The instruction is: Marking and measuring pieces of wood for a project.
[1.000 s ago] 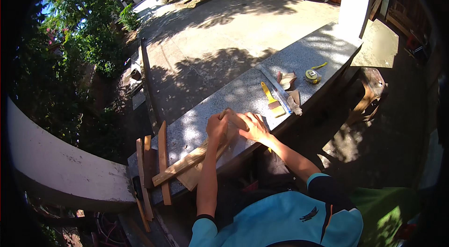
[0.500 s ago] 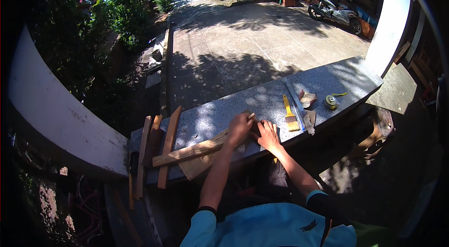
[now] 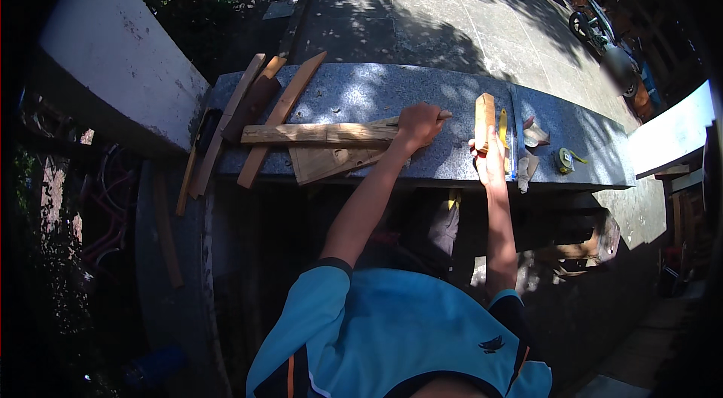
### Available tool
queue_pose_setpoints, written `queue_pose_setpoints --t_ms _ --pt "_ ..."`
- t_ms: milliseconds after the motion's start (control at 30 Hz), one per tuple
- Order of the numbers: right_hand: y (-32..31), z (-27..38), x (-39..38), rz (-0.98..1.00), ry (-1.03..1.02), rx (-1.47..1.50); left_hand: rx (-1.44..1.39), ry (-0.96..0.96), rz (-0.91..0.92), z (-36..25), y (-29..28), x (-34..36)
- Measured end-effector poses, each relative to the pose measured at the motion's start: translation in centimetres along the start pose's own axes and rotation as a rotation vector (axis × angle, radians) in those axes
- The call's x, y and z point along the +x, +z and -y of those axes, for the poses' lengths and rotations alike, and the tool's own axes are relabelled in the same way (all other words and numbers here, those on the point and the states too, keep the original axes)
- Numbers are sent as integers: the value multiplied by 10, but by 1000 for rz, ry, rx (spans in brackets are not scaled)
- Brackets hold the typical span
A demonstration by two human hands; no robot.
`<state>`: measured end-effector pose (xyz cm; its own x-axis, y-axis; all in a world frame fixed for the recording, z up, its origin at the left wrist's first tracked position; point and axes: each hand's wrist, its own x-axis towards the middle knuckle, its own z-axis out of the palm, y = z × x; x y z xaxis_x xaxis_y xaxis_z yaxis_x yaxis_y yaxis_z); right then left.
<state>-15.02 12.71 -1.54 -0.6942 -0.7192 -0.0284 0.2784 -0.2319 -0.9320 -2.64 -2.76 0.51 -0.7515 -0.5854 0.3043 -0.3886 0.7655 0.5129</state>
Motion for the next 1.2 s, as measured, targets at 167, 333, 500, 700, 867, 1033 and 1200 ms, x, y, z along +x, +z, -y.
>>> queue_pose_setpoints --t_ms 167,333,500,700,867,1033,1200 --pt "-11 11 -19 111 134 106 24 -17 1 -3 7 -4" --pt "-5 21 -28 114 127 156 -44 -51 -162 -4 13 -8" --pt "2 38 -22 106 119 161 -16 -86 -161 -15 8 -4" --pt "13 25 -15 120 171 -33 75 -16 -9 -2 4 -9" --pt "10 33 -13 133 131 -75 154 -39 31 1 12 -3" --pt "12 33 -12 57 76 5 69 43 -75 -5 9 -9" --pt "16 31 -19 10 109 111 106 40 -176 -11 10 -9"
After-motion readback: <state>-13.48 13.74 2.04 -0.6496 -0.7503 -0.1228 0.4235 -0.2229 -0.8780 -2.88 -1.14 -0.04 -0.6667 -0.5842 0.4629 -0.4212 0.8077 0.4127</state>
